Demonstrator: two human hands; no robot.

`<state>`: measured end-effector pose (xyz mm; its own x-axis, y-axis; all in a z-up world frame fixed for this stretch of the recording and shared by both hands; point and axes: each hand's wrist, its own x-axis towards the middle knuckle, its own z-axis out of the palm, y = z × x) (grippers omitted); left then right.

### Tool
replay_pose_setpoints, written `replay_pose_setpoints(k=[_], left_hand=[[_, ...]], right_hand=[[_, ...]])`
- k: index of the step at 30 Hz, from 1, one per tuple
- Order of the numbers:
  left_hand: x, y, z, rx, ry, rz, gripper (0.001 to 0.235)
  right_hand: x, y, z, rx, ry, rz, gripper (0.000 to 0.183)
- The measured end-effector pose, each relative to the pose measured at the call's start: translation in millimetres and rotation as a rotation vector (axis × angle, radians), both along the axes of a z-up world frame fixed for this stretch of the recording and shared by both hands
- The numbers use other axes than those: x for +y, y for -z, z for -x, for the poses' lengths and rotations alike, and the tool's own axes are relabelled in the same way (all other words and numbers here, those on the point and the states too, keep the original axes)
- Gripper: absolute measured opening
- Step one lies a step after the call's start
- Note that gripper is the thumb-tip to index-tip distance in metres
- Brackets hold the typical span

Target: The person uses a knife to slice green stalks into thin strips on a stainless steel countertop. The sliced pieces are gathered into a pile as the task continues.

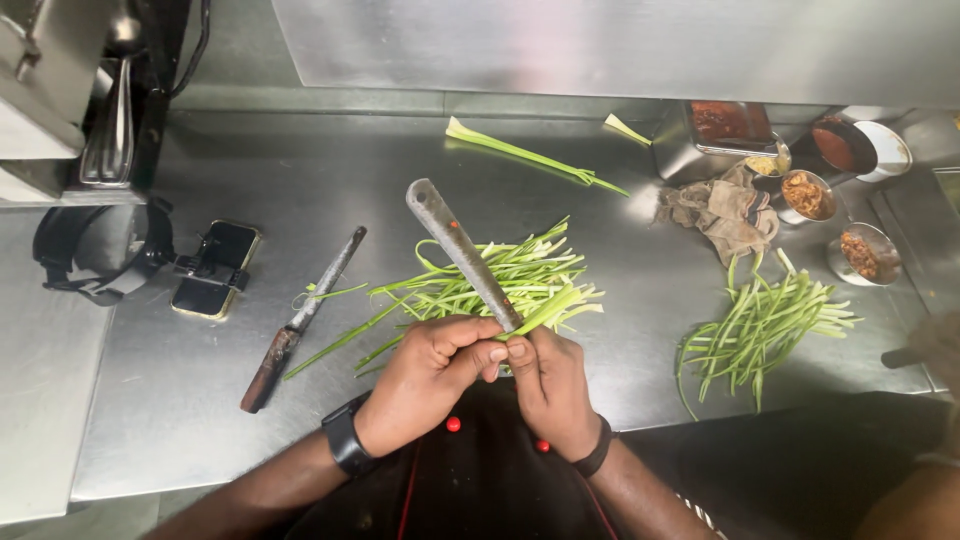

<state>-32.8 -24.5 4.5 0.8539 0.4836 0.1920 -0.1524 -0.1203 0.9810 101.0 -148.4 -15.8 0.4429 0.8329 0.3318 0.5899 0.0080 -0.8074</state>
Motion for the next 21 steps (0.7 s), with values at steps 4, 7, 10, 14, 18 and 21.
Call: replay_pose_setpoints(k=[4,7,10,14,18,21], left_hand=[[2,2,7,0.180,0.075,0.193,0.023],[3,3,10,0.187,0.066,0.270,0.033],[3,3,13,0.126,0.074,0.192,0.032],[2,2,12,0.151,0.029,0.107,0.029],[0,3,12,0.146,0.035,0.087,0.019],[0,4,13,0.160,0.033,0.066,0.016]], right_hand=[[0,0,1,-0.011,0.074,0.014,0.039],[1,-1,1,-0.054,0.091,-0.004,0.040],[2,-1,4,-0.091,0.077,0.009,0.040],[2,-1,9,-0.123,0.045,-0.016,0.040],[1,1,12,-0.074,0.060,0.034,0.037],[0,5,15,-0.116,0.050,-0.024,0.039]])
